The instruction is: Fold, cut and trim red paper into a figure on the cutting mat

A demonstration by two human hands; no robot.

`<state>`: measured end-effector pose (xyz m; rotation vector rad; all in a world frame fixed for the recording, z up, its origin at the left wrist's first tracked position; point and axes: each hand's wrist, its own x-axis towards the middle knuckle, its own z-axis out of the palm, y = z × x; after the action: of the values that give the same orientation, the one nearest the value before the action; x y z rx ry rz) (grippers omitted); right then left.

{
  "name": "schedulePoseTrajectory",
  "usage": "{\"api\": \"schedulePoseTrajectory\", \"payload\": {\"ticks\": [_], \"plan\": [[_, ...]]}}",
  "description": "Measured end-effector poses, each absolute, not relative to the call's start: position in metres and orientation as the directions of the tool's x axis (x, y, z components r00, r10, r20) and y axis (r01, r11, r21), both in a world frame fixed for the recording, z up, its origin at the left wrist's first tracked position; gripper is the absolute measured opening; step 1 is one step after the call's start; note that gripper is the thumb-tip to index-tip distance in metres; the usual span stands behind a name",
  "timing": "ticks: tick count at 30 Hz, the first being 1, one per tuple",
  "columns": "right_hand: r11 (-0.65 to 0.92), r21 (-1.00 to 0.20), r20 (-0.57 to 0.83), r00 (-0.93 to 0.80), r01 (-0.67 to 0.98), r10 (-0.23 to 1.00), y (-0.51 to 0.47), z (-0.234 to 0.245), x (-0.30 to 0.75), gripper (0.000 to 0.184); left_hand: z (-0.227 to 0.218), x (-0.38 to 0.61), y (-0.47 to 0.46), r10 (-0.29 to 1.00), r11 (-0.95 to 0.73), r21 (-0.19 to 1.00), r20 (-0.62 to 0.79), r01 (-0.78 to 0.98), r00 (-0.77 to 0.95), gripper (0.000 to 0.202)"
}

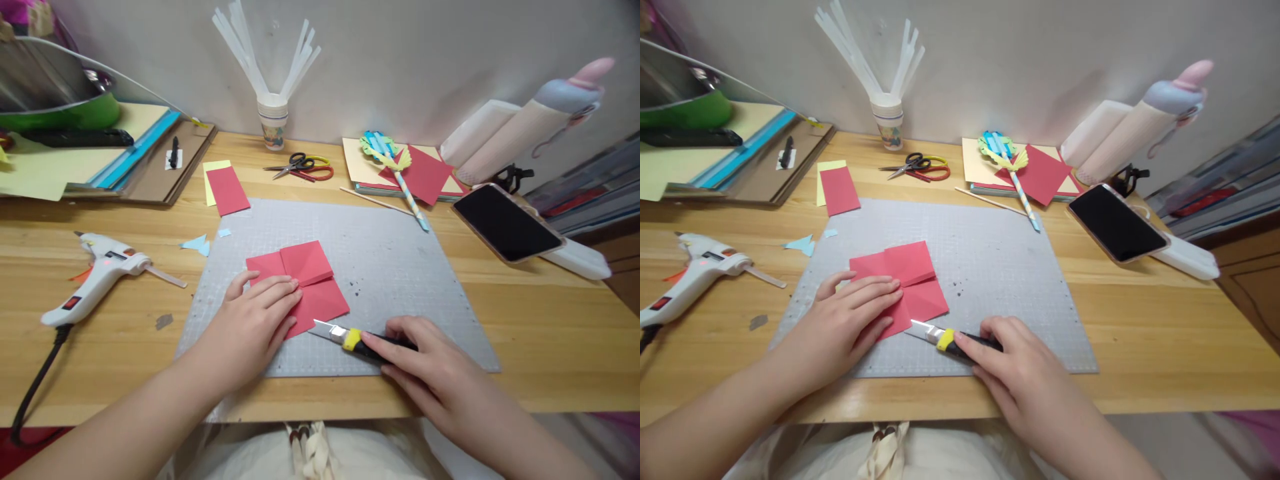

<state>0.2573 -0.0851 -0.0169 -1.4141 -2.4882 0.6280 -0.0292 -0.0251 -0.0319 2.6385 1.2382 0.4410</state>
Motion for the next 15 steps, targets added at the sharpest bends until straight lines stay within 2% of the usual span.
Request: {"api": "schedulePoseTrajectory", "payload": {"ticks": [6, 15], "plan": [[0.463, -0.467, -0.021, -0.533, 0.753, 0.846, -0.072, -0.016, 0.255, 0.043, -0.036, -0.031, -0.023, 0.757, -0.653, 0.261, 0.210, 0.711, 0.619, 0.041], [0.510, -0.413, 0.007, -0.557, 0.754, 0.830, -0.053, -0.017, 0.256, 0.041, -0.032, -0.029, -0.022, 0.757, -0.653, 0.280, 0.195, 0.704, 0.624, 0.029]]}}
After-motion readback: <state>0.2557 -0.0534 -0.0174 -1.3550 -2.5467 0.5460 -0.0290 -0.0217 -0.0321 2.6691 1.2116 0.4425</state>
